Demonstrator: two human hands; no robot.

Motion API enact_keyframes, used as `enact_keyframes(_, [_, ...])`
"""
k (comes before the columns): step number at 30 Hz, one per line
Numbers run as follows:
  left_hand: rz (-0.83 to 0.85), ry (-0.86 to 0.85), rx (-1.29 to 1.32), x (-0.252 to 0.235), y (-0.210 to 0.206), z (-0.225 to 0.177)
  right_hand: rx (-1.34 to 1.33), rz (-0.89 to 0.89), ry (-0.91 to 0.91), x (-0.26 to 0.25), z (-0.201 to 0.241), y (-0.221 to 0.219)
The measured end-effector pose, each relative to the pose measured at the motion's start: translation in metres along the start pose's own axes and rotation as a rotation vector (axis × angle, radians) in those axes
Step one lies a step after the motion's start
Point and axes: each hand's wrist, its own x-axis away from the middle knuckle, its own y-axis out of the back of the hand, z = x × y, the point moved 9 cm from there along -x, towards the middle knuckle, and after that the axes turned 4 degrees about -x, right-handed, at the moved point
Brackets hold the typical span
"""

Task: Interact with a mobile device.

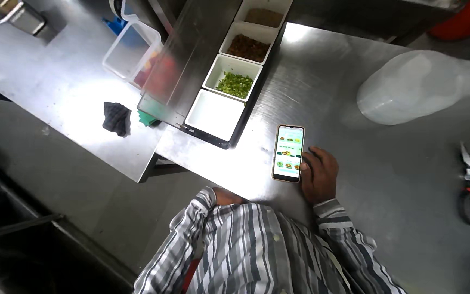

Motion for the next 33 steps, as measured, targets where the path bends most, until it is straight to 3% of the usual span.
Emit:
enact_keyframes(22, [0.018, -0.047, -0.009, -0.005, -0.002, 0.001, 0.007, 0.015, -0.011, -0.001, 0.0, -0.001])
enact_keyframes(28, [0.025, 0.056, 0.058, 0.034, 0.013, -0.032, 0.138, 0.128, 0.052, -0.002, 0.01, -0.012])
enact_keyframes(33, [0.029, 0.056, 0.042, 0.036, 0.014, -0.032, 0.094, 0.109, 0.038, -0.001, 0.009, -0.009])
